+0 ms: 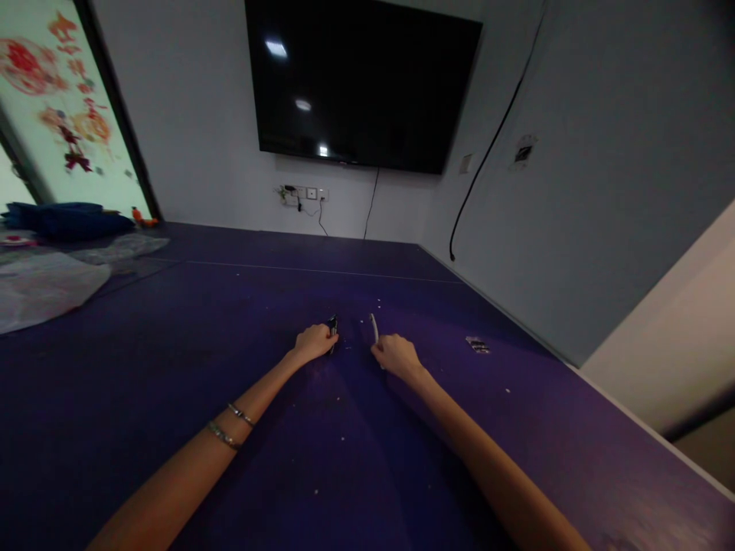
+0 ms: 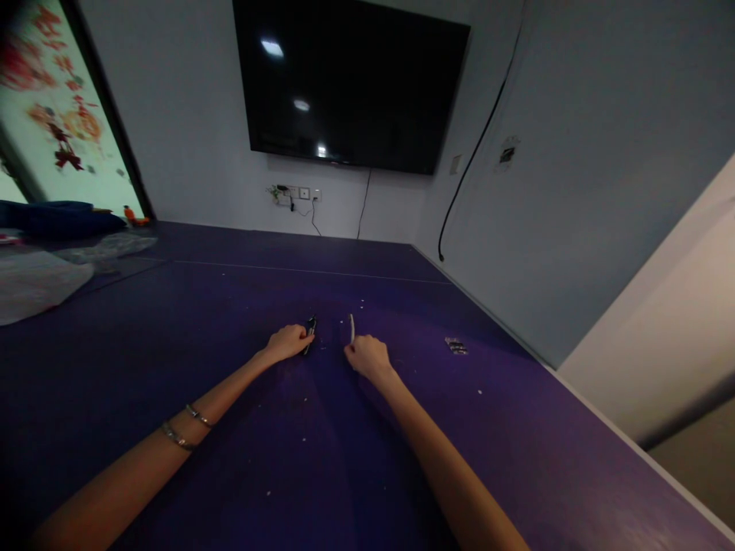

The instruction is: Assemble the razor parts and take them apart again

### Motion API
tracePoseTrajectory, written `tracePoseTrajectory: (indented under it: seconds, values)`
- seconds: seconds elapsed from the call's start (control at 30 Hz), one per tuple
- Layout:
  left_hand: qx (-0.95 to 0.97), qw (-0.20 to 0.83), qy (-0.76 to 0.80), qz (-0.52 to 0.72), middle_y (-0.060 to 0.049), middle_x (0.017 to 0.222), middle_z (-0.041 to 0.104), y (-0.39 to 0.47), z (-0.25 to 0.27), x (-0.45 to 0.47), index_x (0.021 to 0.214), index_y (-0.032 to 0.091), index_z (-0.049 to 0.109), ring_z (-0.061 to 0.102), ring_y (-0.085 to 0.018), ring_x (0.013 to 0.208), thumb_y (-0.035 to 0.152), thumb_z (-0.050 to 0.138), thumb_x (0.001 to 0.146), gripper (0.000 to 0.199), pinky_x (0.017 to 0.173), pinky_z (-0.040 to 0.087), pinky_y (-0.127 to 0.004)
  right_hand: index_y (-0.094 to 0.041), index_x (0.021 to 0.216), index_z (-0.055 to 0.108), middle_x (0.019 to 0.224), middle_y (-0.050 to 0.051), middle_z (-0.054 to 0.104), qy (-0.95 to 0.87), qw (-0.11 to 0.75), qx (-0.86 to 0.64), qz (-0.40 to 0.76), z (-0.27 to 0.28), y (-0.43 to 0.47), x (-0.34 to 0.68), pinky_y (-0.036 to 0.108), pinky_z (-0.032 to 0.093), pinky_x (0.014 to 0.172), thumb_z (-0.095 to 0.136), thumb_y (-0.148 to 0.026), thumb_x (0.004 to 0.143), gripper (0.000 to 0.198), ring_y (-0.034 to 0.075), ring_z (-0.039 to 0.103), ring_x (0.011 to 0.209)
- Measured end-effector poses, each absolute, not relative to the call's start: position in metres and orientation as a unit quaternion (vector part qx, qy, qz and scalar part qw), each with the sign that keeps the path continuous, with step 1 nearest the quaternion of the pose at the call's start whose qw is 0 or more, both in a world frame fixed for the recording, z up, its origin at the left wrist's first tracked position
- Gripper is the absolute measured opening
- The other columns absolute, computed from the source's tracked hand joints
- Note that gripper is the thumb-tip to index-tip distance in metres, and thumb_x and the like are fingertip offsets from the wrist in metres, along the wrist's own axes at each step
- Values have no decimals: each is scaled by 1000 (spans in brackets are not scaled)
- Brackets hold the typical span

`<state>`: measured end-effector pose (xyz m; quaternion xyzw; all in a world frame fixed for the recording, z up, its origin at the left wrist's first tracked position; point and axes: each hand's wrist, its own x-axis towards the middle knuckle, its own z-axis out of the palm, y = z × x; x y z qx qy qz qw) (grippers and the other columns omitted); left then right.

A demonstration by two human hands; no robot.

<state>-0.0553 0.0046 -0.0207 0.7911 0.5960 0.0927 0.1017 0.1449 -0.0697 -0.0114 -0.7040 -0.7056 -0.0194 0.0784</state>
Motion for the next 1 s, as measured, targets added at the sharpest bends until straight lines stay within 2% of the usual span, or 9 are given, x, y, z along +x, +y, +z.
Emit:
tracePoseTrajectory:
  seconds: [0.37,0.57,0.67,0.8,0.9,1.0]
  values:
    - [786,92,602,105,-12,95,67,2,-25,-55,84,19,66,62,-23,89,44,38,84,38,71,44,-29,-12,97,66,94,17,67,-711,90,-697,13,-16,-48,81,34,47,73,43,-34,82,35,26,64,88]
    - [786,97,602,104,-13,95,67,4,-26,-55,86,19,66,63,-26,90,47,34,85,42,72,46,-33,-12,94,67,93,17,67,-705,110,-701,-4,-12,-50,94,34,46,74,34,-49,87,50,26,64,87]
    - [789,93,598,108,-13,96,67,6,-27,-56,88,19,66,63,-26,89,46,31,86,45,72,46,-33,-15,91,67,92,13,67,-711,123,-692,-5,-3,-51,127,31,45,73,34,-52,87,49,23,63,87]
    - [792,79,595,111,-12,95,67,6,-27,-57,89,19,66,63,-25,88,44,28,87,46,72,46,-32,-17,96,66,100,9,65,-741,175,-648,7,4,-54,201,25,43,77,45,-44,85,35,17,61,90]
    - [793,73,595,112,-11,94,67,5,-27,-57,88,20,66,63,-25,87,46,29,87,46,71,46,-31,-12,102,64,103,10,65,-713,213,-668,-12,1,-61,266,25,42,82,53,-34,81,32,18,59,94]
    - [792,72,597,109,-11,92,68,5,-26,-57,87,20,66,63,-24,86,46,30,86,44,70,45,-29,-9,110,61,110,14,62,-676,225,-702,-14,-8,-72,327,25,42,84,58,-34,77,41,19,59,96]
